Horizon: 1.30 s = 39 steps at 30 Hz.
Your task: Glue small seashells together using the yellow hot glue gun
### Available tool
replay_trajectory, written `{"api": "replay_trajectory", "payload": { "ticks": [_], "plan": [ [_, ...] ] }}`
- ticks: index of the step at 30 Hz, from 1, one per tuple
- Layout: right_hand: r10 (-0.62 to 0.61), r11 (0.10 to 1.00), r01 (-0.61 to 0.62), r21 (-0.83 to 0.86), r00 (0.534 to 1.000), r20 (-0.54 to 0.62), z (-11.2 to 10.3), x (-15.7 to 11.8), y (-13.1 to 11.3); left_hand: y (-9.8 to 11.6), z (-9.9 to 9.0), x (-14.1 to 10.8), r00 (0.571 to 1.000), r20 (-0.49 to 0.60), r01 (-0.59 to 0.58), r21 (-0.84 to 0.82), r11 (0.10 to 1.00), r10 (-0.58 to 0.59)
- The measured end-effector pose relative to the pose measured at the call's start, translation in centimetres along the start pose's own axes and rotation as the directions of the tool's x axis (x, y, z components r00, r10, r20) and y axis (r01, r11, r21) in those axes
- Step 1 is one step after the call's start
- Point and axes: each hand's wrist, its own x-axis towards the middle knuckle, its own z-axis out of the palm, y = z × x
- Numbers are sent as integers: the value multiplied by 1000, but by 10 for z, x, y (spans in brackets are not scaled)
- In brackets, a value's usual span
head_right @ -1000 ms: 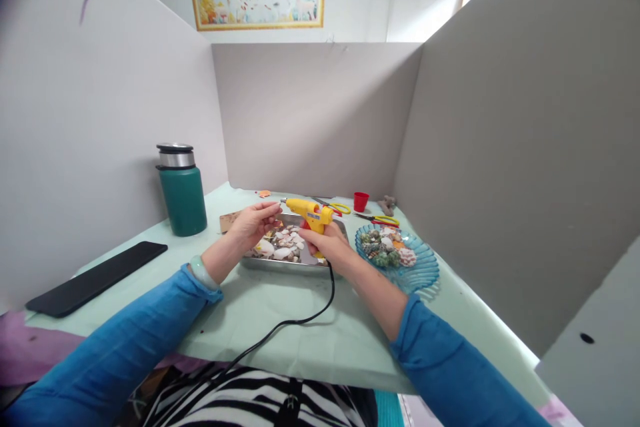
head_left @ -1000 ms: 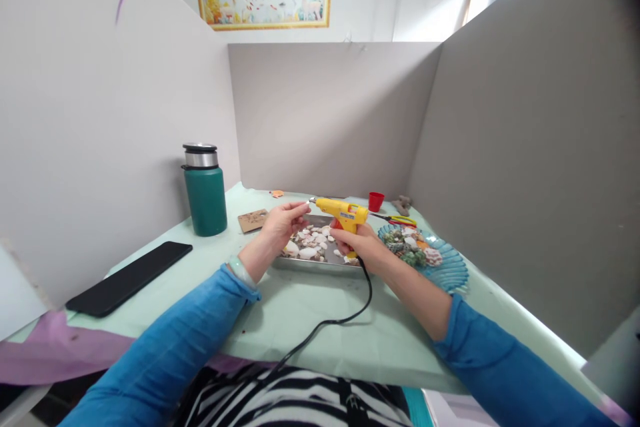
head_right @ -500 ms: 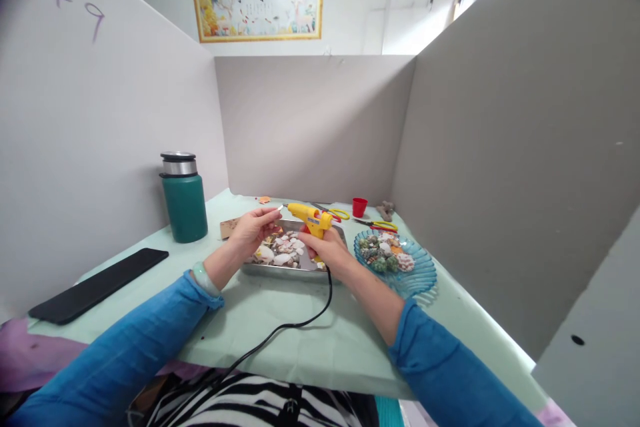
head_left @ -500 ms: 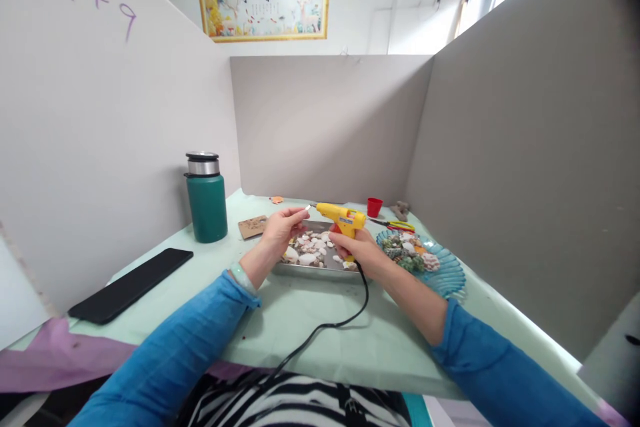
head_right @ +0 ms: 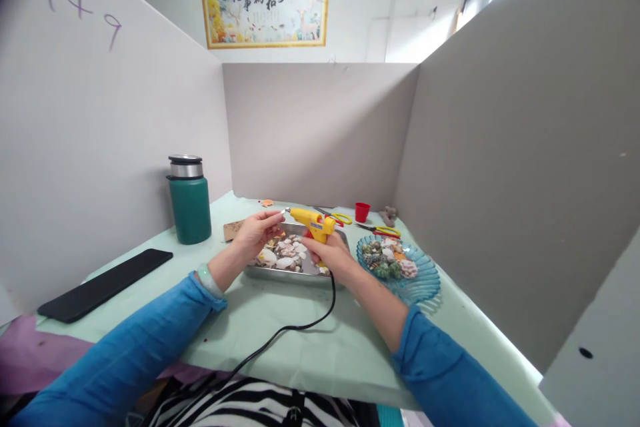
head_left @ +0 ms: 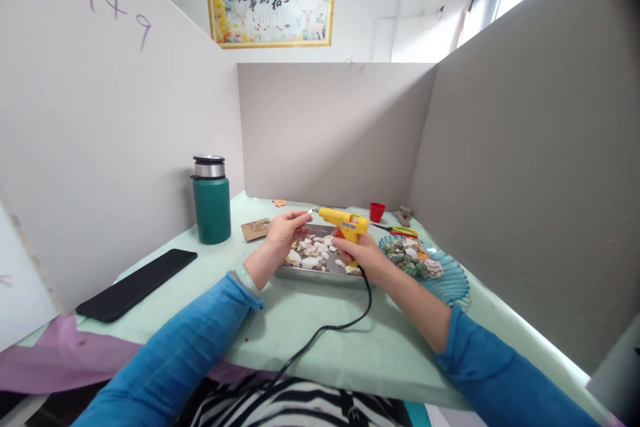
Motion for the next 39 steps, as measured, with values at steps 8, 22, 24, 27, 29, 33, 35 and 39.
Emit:
{"api": "replay_trajectory", "payload": {
  "ticks": [8,22,24,27,29,33,35,39],
  "plan": [
    [-7,1000,7,26,1000,-27,0,1,0,-3,-3,3,1000,21,-6,-25,1000,7],
    [7,1000,-6,18,999,-47,-3,3,5,-4,0,2,1000,2,-21,-2,1000,21],
    [2,1000,-2,7,999,-50,-3,3,5,-3,0,2,1000,-2,-26,-11,1000,26],
    [-35,999,35,1,996,-83,-3,3,6,-3,-1,2,1000,-13,-14,-14,1000,14],
    [-49,999,49,-6,994,-95,-3,3,6,-3,-2,2,1000,-16,-7,-9,1000,7],
    [-47,999,48,5,997,-60,-3,2,5,-5,-1,1,1000,0,-1,8,1000,1],
    [-39,999,39,5,998,-51,-3,2,5,-4,0,1,1000,5,7,3,1000,-7],
    [-26,1000,25,-8,998,-54,-4,3,5,-1,4,-2,998,-3,58,-47,997,-58]
  ]
}}
